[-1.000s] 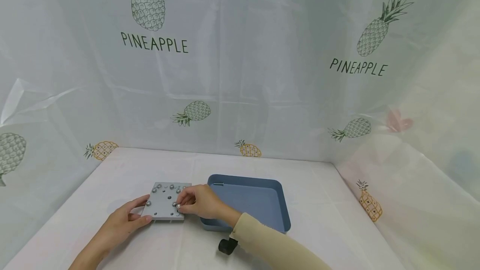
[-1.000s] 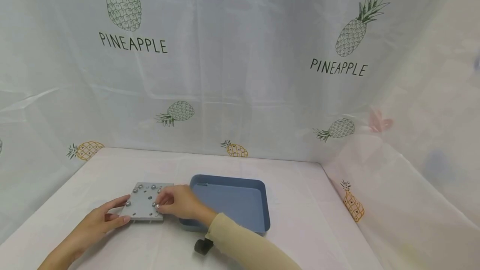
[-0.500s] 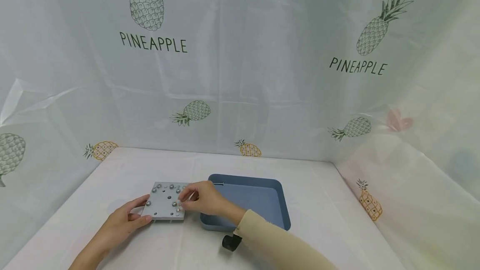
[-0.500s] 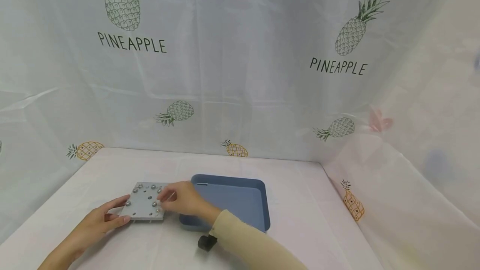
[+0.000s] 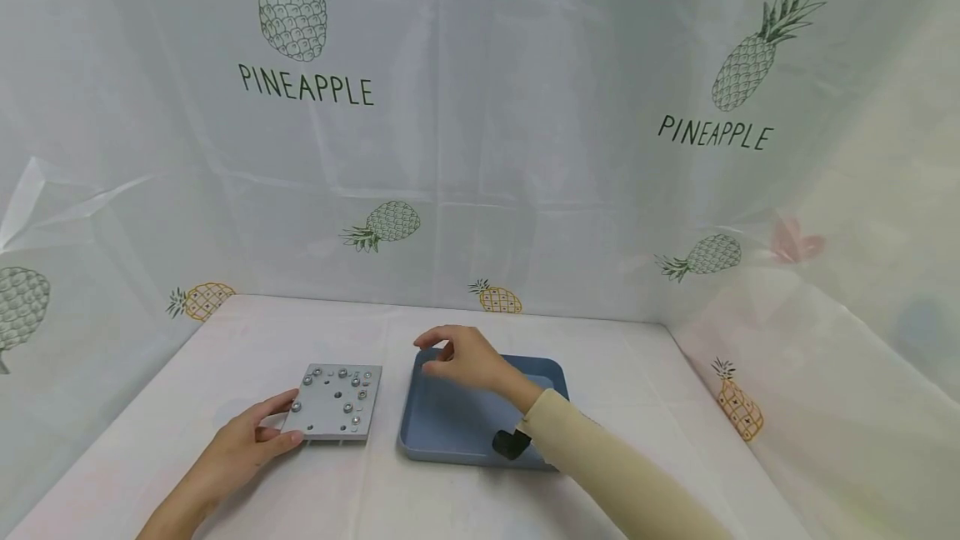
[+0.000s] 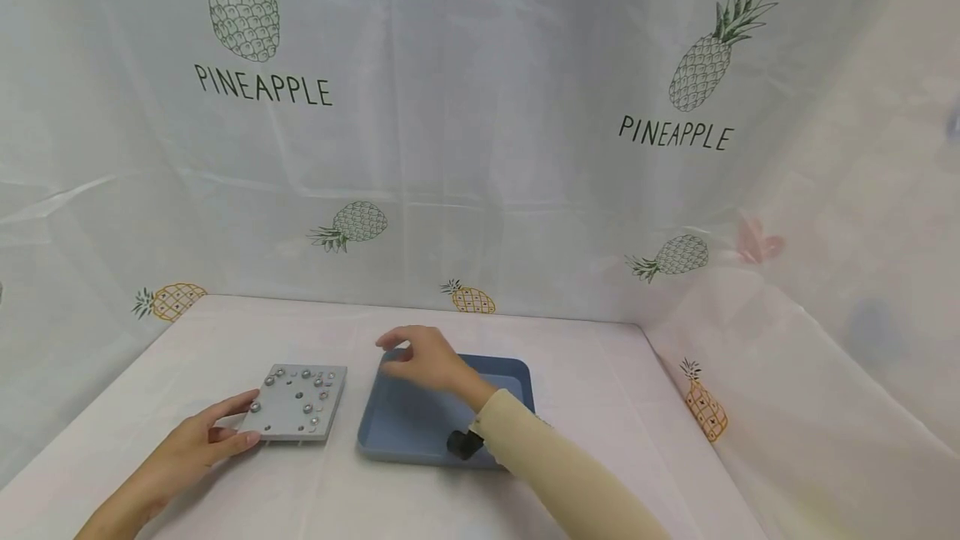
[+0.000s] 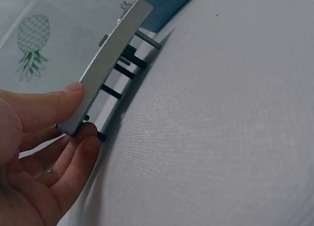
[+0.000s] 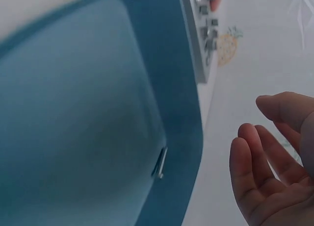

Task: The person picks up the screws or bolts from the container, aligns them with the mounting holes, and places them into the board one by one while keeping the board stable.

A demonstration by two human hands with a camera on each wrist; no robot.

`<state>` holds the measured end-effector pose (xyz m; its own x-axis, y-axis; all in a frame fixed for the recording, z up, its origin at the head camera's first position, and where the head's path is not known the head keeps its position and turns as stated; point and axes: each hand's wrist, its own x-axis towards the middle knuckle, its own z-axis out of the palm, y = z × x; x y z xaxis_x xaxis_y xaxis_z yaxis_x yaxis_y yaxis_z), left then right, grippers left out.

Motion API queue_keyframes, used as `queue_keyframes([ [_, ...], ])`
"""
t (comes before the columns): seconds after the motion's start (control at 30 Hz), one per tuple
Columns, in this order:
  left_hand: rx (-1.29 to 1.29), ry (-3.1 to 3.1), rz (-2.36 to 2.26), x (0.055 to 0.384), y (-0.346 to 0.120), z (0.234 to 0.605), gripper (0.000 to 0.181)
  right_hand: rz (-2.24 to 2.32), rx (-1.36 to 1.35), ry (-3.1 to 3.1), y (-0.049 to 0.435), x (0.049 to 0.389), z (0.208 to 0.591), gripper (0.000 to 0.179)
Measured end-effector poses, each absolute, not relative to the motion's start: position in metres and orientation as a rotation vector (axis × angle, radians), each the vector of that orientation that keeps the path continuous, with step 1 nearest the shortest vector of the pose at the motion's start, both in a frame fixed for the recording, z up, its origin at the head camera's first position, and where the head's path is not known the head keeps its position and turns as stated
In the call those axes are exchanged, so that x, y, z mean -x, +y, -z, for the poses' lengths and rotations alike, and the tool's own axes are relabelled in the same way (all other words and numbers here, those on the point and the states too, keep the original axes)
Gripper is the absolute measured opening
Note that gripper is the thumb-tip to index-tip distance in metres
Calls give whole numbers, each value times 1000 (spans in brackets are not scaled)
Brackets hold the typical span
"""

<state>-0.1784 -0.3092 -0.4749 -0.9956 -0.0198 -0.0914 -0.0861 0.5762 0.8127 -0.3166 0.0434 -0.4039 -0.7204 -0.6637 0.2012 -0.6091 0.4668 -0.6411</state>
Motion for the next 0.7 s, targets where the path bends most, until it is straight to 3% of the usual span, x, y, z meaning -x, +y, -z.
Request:
queue_keyframes([
  [0.7,114,2726,-1375,181,-308,473,92,861,1127,2663,73,338,432,48],
])
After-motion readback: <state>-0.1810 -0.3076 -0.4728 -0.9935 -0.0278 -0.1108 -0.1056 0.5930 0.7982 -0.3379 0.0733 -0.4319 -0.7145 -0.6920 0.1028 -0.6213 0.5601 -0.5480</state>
